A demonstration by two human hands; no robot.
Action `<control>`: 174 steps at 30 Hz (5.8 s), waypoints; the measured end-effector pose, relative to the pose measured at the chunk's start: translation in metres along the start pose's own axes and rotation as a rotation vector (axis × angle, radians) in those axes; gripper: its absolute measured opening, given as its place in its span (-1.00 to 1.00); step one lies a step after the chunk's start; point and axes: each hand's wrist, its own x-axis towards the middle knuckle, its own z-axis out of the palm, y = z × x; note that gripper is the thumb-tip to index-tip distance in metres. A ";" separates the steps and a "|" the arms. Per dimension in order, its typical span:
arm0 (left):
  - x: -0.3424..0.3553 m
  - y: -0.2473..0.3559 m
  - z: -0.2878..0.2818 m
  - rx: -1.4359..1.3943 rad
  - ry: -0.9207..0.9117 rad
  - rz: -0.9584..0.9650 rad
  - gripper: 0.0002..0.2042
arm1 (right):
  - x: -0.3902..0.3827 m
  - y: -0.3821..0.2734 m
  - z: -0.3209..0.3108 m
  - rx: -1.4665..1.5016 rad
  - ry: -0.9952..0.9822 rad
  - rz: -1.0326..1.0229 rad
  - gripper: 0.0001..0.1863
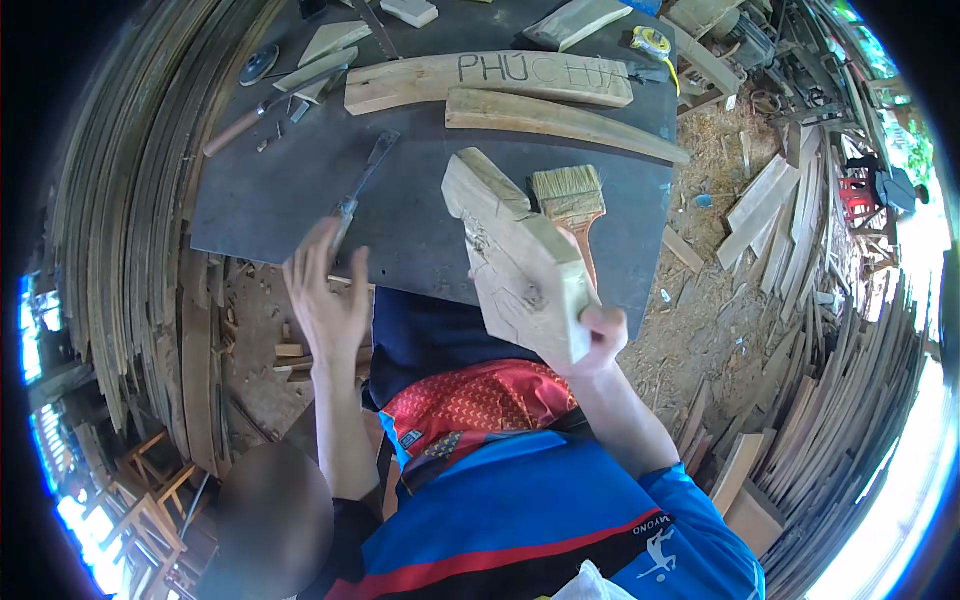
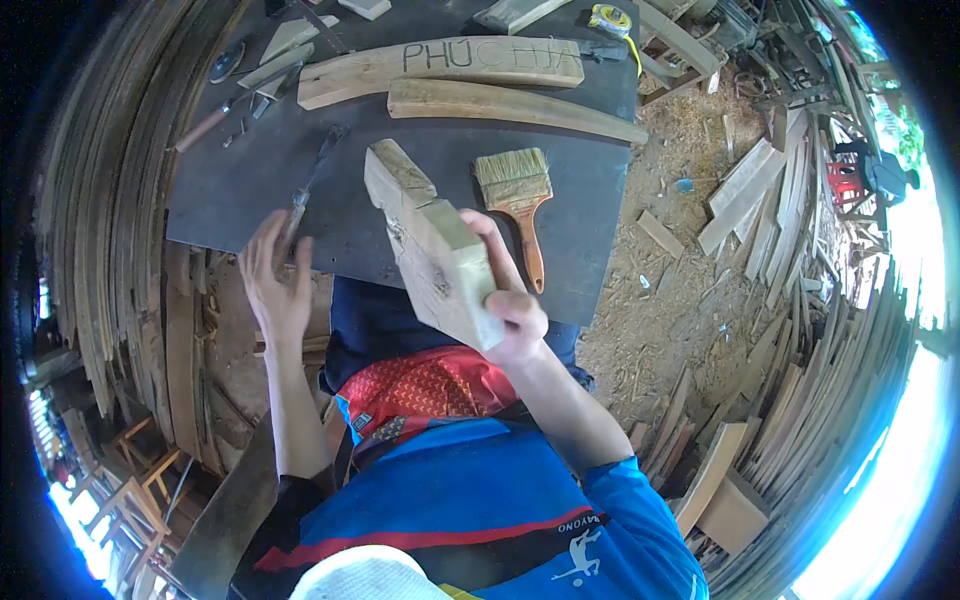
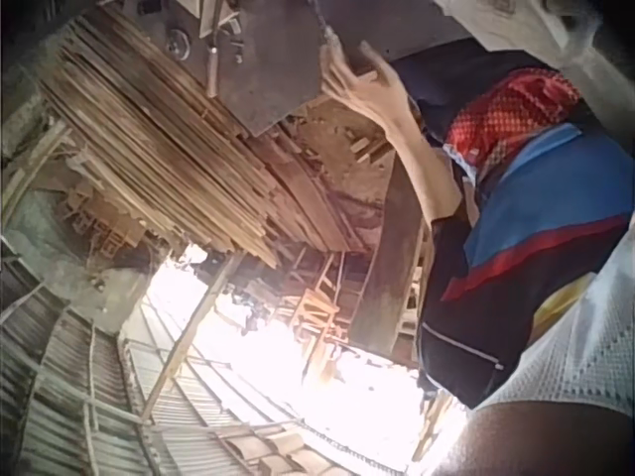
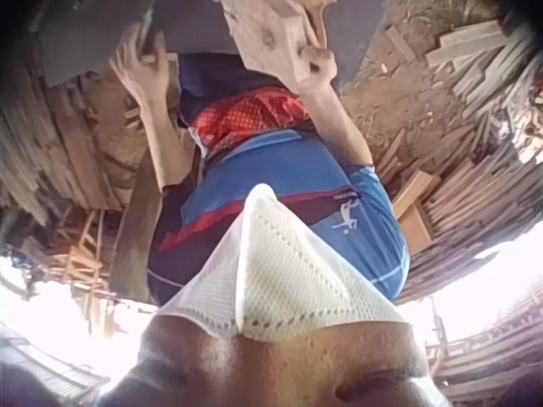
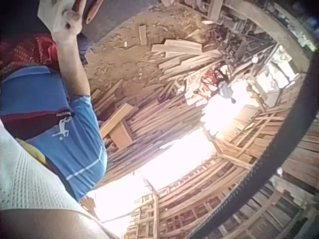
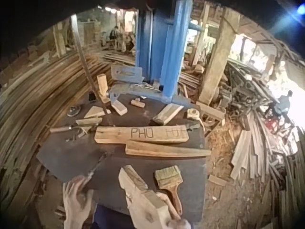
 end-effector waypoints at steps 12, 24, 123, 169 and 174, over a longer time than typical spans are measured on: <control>-0.006 0.103 -0.008 -0.943 -0.281 -0.216 -0.65 | -0.012 -0.014 -0.007 0.072 0.045 -0.034 0.04; -0.018 0.112 -0.006 -0.765 -0.386 -0.192 -0.37 | -0.010 -0.007 -0.010 -0.065 0.117 -0.045 -0.06; 0.158 -0.027 0.124 -1.170 -0.205 -0.722 -0.49 | 0.207 -0.218 -0.054 -2.467 -0.052 0.169 -0.17; -0.041 0.020 0.017 -1.113 -0.502 -1.016 -0.48 | 0.311 -0.315 -0.147 -2.621 0.589 -0.127 -0.02; -0.029 0.027 0.037 -1.116 -0.436 -1.060 -0.50 | 0.302 -0.335 -0.171 -2.239 0.462 -0.166 -0.12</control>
